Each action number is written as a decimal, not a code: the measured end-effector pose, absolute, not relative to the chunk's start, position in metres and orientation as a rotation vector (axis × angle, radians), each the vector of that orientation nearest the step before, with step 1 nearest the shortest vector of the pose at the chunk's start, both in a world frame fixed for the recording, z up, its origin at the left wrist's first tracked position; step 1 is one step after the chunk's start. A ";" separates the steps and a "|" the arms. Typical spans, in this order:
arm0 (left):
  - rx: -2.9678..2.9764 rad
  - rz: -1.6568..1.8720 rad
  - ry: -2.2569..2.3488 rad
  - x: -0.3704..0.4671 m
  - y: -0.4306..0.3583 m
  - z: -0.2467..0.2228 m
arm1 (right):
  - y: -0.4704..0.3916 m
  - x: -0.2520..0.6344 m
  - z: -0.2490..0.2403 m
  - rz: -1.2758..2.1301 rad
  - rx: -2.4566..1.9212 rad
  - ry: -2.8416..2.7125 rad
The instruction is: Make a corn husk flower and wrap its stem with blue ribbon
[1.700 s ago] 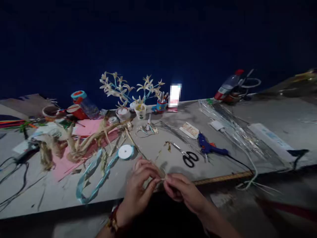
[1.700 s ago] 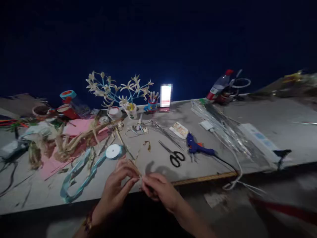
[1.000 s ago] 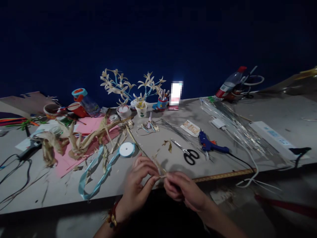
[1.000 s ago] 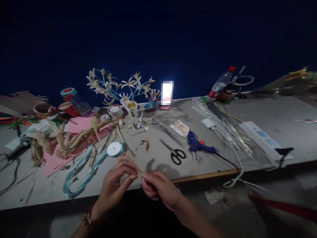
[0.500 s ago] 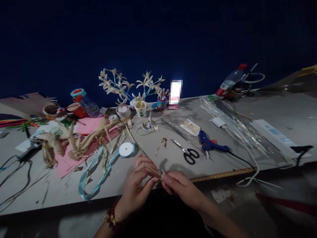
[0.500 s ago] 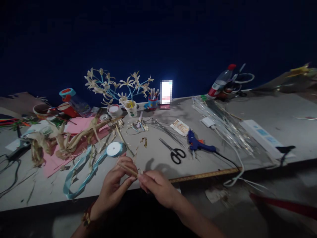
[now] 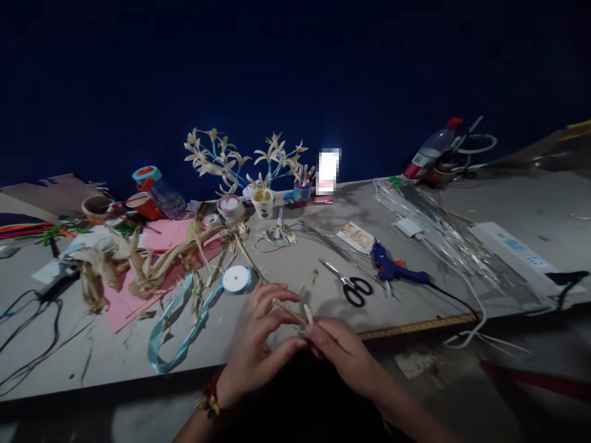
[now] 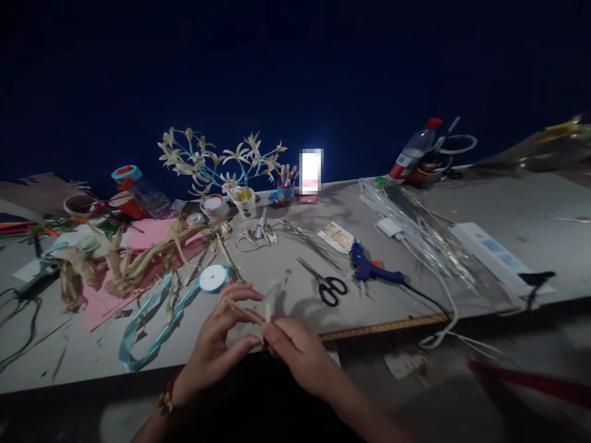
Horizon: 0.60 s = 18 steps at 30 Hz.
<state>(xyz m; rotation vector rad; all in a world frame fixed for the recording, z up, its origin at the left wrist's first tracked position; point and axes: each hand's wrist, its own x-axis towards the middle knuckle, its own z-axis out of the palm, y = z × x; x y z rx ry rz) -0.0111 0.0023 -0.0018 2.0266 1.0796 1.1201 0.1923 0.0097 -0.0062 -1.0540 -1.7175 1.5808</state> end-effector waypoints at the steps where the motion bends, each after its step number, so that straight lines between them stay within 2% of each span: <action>1: 2.039 1.130 1.096 -0.009 0.002 -0.001 | 0.009 0.192 -0.005 1.529 -1.060 -1.771; 5: 2.024 1.141 1.074 -0.006 0.001 0.000 | 0.011 0.194 0.000 1.643 -1.013 -1.744; 10: 1.958 1.145 1.016 -0.009 0.000 0.001 | 0.014 0.197 -0.004 2.308 -0.692 -1.150; 13: 1.924 1.146 0.986 -0.010 0.001 0.002 | 0.013 0.198 -0.007 2.557 -0.482 -0.885; 16: 1.834 1.193 0.946 -0.010 0.002 0.001 | 0.017 0.208 -0.003 2.375 -0.591 -1.090; 18: 1.706 1.252 0.922 -0.011 0.002 -0.003 | 0.029 0.222 -0.001 1.944 -0.881 -1.472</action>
